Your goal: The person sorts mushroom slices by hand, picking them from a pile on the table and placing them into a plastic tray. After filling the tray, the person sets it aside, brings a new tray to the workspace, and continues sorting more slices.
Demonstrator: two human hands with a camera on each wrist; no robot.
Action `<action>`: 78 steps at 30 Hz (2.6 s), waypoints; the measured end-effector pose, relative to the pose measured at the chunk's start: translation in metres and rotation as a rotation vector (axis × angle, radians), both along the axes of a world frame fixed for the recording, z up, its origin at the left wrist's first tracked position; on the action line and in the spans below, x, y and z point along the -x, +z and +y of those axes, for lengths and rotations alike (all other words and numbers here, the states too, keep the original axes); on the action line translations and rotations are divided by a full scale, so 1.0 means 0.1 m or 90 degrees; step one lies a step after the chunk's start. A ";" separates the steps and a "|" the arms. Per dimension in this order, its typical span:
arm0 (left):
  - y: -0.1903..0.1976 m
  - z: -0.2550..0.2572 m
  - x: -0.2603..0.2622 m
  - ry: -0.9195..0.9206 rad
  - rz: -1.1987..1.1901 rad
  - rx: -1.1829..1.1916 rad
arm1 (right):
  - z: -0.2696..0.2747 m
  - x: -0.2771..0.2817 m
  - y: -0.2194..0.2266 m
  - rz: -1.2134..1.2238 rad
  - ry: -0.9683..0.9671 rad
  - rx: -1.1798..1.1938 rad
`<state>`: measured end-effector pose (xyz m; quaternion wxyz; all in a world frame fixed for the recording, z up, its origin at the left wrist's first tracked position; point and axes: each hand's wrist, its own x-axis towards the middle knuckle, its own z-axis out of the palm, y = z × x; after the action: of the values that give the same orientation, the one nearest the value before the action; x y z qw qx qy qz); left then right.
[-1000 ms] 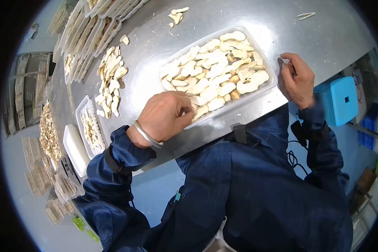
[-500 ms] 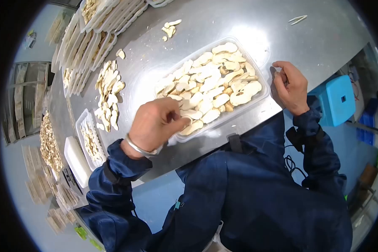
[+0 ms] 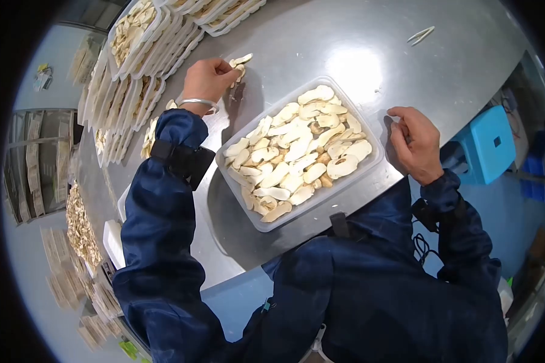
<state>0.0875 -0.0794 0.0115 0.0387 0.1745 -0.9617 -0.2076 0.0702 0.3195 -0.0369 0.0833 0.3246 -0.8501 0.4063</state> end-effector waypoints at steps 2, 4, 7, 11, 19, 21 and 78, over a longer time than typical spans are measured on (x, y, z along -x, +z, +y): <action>-0.01 0.08 0.07 -0.023 -0.017 0.096 | -0.01 0.00 0.01 0.003 0.008 -0.002; -0.12 0.00 0.10 -0.035 -0.008 0.089 | 0.01 0.02 0.00 0.016 0.011 -0.003; -0.19 -0.07 0.11 -0.049 0.004 0.090 | 0.01 0.01 -0.01 0.039 0.001 -0.013; -0.19 -0.08 0.08 -0.036 -0.017 0.007 | 0.00 0.02 -0.05 0.078 0.011 0.017; 0.46 1.27 -0.51 -0.362 -0.054 -0.176 | 0.02 0.00 0.00 0.048 0.001 -0.043; 0.40 1.51 -0.53 -0.436 -0.041 -0.154 | 0.02 0.00 0.00 0.048 0.000 -0.037; -0.13 -0.11 0.24 -0.127 0.091 0.106 | 0.00 0.01 0.02 0.061 -0.001 -0.024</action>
<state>0.0637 -0.0903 -0.0013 0.1011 0.0592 -0.9829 -0.1417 0.0694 0.3195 -0.0351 0.1179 0.3441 -0.8531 0.3740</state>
